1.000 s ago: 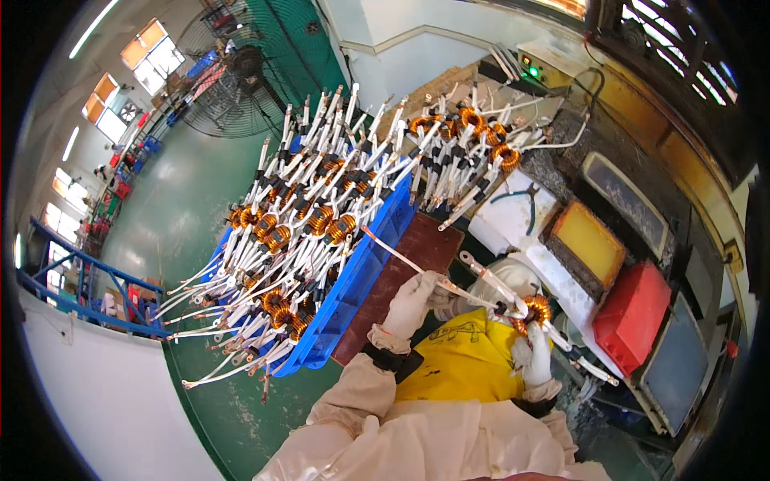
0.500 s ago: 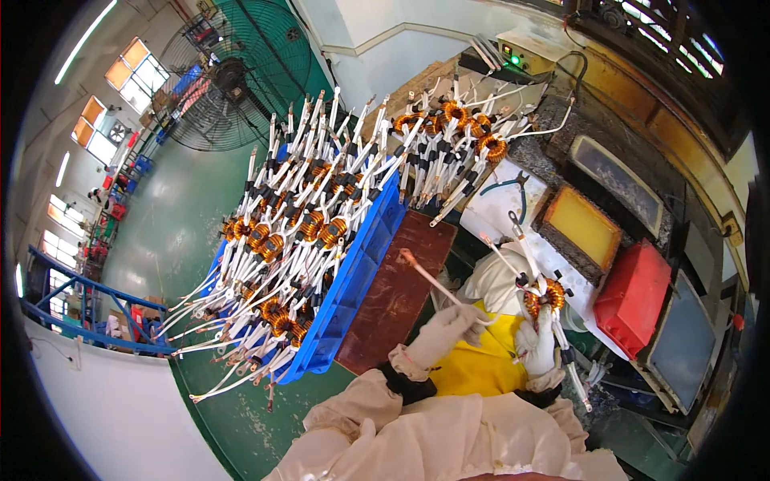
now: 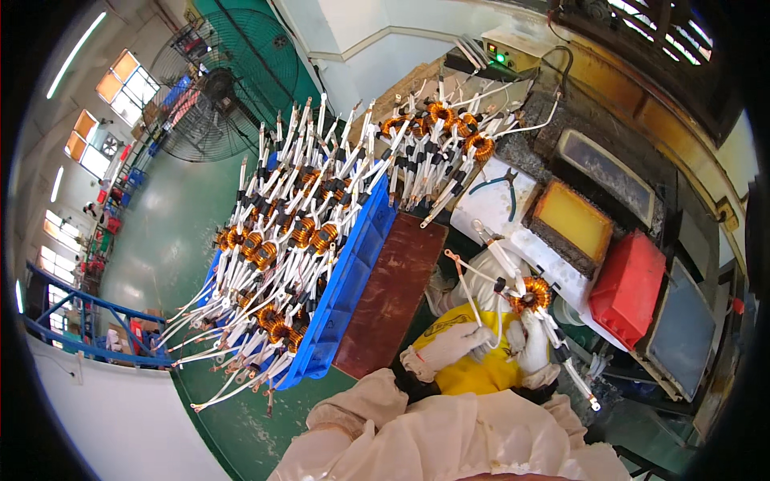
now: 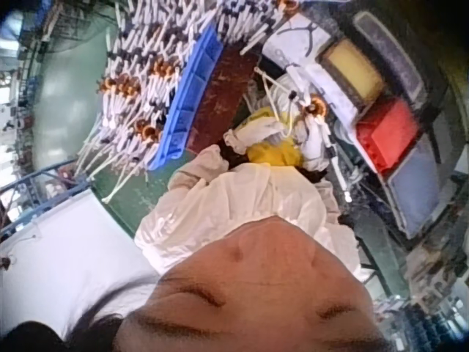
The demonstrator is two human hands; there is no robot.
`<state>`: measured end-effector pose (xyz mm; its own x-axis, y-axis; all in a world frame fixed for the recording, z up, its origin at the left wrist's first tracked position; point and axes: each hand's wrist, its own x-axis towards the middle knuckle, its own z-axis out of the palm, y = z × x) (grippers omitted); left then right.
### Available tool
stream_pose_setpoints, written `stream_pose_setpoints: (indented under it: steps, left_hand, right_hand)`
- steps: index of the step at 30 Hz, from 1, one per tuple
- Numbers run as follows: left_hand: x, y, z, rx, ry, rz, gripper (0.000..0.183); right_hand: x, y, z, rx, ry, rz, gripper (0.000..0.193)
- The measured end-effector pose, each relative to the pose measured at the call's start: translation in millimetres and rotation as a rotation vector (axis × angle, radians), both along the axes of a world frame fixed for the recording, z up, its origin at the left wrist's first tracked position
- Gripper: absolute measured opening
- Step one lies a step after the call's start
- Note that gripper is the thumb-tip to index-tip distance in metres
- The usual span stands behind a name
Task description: Dipping the ends of copper coil wires into a molten tinning bath for soldering.
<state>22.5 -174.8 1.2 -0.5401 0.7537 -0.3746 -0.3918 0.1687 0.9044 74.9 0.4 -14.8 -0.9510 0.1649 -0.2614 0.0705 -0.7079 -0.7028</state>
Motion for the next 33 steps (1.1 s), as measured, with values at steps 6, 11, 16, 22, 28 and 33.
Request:
stream_pose_setpoints:
  steps: [6,11,16,22,28,33]
  left_hand:
    - [-3,-11,16,-0.056,-0.02,0.095,0.03]
    - [-10,-21,15,-0.061,-0.018,0.158,0.029]
    - [-15,-10,48,0.079,-0.169,0.24,0.028]
    - [-18,4,61,0.157,-0.157,0.281,0.027]
    - [4,42,60,0.27,-0.128,0.215,0.022]
    - [8,68,57,0.254,0.093,-0.096,0.019]
  right_hand:
    - [12,20,-16,0.179,-0.242,0.055,0.015]
    - [11,32,29,0.724,-0.268,0.024,0.025]
    - [17,35,37,0.642,-0.226,-0.144,0.014]
    - [27,52,40,0.7,-0.182,-0.143,0.028]
    - [5,34,70,0.757,0.085,-0.456,0.027]
    - [8,22,103,0.773,0.046,-0.312,0.038]
